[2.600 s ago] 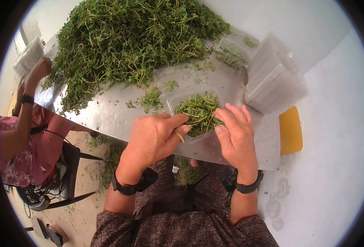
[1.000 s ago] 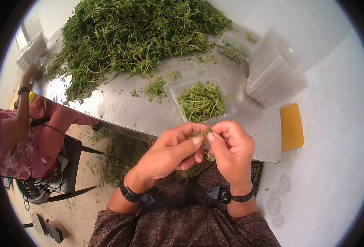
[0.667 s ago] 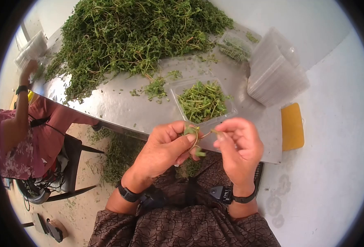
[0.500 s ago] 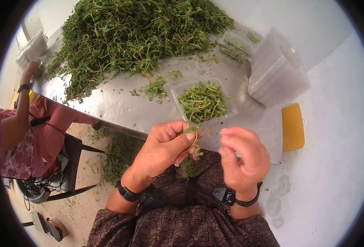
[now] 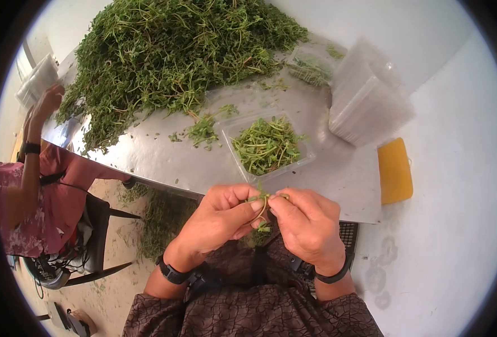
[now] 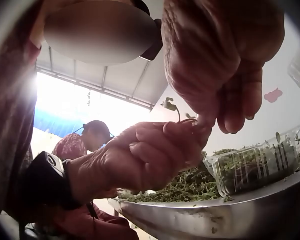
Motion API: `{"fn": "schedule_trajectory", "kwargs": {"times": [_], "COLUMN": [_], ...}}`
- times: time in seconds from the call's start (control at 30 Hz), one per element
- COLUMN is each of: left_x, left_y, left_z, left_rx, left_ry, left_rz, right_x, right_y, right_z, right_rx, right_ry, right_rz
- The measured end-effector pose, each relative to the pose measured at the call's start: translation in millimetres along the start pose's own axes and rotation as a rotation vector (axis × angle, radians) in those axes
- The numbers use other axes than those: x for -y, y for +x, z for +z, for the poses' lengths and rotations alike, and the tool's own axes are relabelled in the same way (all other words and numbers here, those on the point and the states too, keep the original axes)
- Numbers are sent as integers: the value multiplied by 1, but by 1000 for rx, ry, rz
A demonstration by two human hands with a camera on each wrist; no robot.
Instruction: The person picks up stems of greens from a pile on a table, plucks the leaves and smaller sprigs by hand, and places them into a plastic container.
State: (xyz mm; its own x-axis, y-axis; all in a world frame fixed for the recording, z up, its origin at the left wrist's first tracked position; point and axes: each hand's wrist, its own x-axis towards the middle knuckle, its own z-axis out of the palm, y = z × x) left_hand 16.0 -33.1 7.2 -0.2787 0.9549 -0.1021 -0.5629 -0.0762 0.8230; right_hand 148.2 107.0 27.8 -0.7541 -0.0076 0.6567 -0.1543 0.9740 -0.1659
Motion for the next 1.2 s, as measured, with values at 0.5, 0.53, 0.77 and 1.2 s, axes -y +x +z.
{"fn": "schedule_trajectory", "kwargs": {"times": [0.5, 0.53, 0.77, 1.2], "left_x": [-26, -29, -20, -19], "left_y": [17, 22, 59, 49], "left_z": [9, 8, 7, -1], "left_rx": [-254, -282, -359, -302], "left_ry": [386, 446, 821, 1433], "left_rz": [245, 282, 637, 826], "right_x": [-3, -4, -12, -19], "right_y": [0, -1, -10, -11], "right_z": [-5, -6, -6, -8], "right_rx": [-227, -230, -183, -133], "right_ry": [64, 62, 58, 62], "right_rz": [207, 209, 244, 385]}}
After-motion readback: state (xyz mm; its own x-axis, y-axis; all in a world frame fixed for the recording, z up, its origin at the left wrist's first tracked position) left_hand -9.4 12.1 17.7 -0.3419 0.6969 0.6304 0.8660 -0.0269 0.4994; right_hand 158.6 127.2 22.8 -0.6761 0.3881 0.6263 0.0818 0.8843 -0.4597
